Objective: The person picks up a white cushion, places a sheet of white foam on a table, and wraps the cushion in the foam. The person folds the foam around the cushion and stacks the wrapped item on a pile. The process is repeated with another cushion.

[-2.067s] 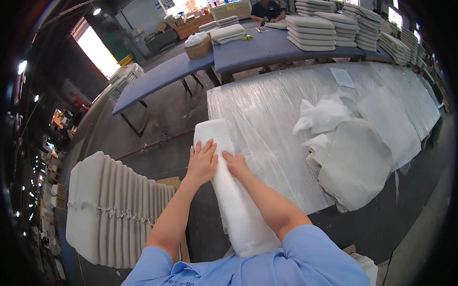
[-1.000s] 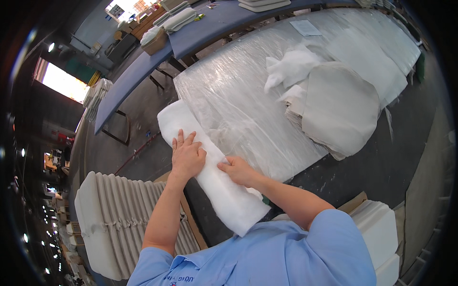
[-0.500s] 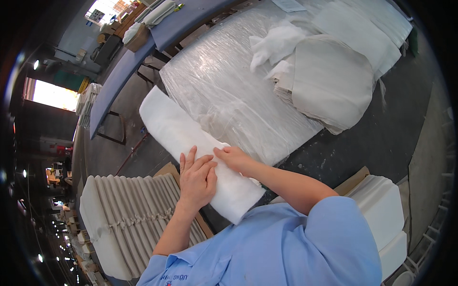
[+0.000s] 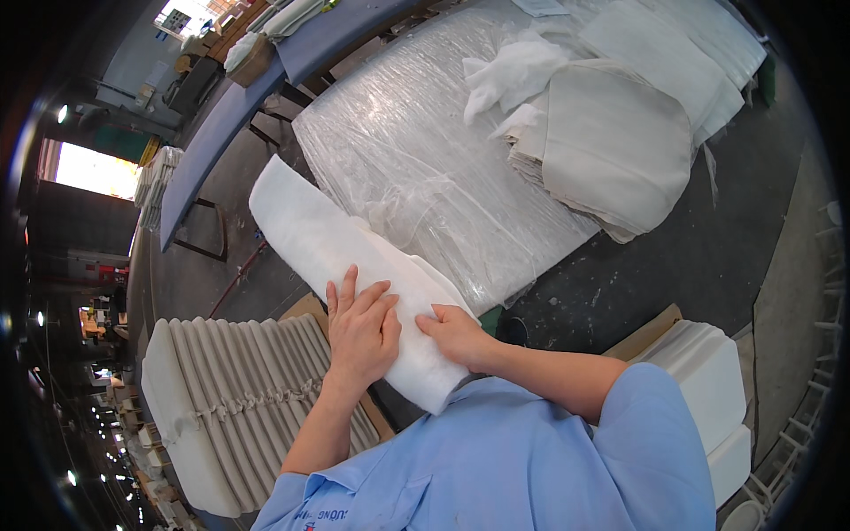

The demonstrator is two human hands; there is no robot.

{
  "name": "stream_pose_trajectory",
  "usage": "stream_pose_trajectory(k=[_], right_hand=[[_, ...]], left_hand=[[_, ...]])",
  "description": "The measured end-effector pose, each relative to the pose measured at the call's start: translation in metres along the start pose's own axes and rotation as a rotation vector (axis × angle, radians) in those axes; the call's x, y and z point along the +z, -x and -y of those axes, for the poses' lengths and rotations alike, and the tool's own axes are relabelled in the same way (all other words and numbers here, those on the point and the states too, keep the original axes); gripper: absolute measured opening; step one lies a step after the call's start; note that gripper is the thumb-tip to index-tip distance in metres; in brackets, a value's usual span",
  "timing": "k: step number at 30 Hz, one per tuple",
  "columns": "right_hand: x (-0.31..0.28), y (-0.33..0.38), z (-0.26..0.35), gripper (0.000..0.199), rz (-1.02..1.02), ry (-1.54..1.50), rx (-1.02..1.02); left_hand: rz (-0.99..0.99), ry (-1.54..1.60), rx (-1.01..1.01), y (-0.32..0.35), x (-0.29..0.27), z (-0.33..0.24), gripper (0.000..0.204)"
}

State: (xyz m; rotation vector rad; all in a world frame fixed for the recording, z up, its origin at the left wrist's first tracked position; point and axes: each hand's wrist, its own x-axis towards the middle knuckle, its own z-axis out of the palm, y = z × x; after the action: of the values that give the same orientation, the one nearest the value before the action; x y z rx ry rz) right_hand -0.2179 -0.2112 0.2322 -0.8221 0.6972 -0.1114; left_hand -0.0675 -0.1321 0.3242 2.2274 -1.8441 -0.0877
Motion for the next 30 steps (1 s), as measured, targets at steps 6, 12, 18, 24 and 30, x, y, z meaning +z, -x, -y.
stream_pose_trajectory(k=[6,12,18,24,30], right_hand=[[0.002,0.002,0.013,0.039,0.01,0.174,-0.008],[0.001,-0.001,0.003,0.04,-0.242,0.572,-0.338],[0.003,-0.007,-0.005,0.04,-0.305,0.78,-0.514],[-0.016,-0.043,-0.026,0.035,-0.382,0.904,-0.683],[-0.052,-0.069,-0.034,0.026,-0.177,0.701,-0.43]], left_hand=[[0.003,0.013,-0.008,-0.001,0.001,0.002,0.029],[-0.2,0.154,-0.065,0.005,0.002,-0.005,0.036],[-0.223,0.275,-0.195,0.019,0.017,-0.02,0.044],[-0.203,0.255,-0.228,0.012,0.022,-0.022,0.047],[-0.141,0.236,-0.227,0.005,0.022,-0.023,0.049]])
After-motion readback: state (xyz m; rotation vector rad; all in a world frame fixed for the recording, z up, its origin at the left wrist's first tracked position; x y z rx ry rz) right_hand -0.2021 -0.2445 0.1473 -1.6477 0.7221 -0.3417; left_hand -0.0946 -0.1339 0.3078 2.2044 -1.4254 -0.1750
